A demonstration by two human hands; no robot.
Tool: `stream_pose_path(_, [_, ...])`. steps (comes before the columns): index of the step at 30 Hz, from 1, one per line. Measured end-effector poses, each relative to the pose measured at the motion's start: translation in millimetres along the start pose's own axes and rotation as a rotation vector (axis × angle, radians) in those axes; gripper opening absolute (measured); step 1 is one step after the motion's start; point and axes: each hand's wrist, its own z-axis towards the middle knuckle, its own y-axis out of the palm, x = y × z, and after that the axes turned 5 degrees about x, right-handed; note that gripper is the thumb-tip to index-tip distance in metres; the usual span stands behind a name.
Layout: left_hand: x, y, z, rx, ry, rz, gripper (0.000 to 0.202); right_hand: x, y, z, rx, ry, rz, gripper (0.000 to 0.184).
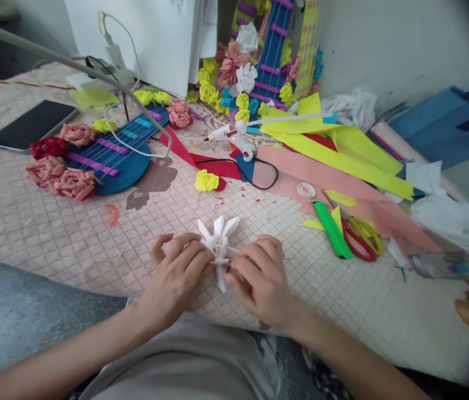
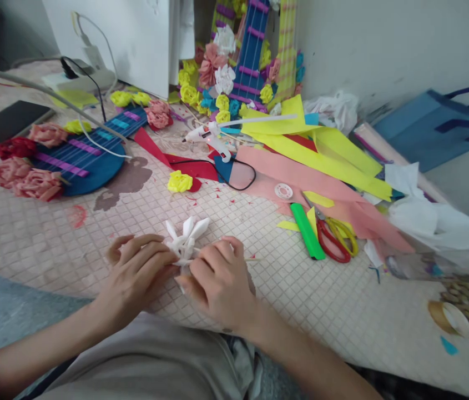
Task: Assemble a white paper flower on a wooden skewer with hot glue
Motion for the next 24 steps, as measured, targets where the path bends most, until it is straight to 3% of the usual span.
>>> stream_pose_path(3, [1,-1.0,1,0.009,0.002,-0.008,0.008,-8,3,0,-0.02,0.021,-0.074,0.027])
stream_pose_path(7, [2,-2.1,2,0.005,-0.022,-0.024,0.008,-18,13,-3,-0.033,0.04,-0.132,0.017])
stream_pose_path(12, [2,-3.3,3,0.03,-0.06,-0.003,0.01,-23,19,-12,0.018,0.012,-0.108,0.019])
stream_pose_path(16, [2,-4.3,4,0.008,-0.073,-0.003,0.013,-21,13,-12,0.005,0.008,-0.034,0.016])
stream_pose_path(20, [1,-4.5,2,-0.025,-0.052,-0.032,0.014,-14,5,-6,0.096,0.031,-0.046,0.005])
stream_pose_path(24, [-1,-3.7,-1,-0.064,-0.037,-0.052,0.015,-7,7,-3,0.007,0.031,-0.086,0.007])
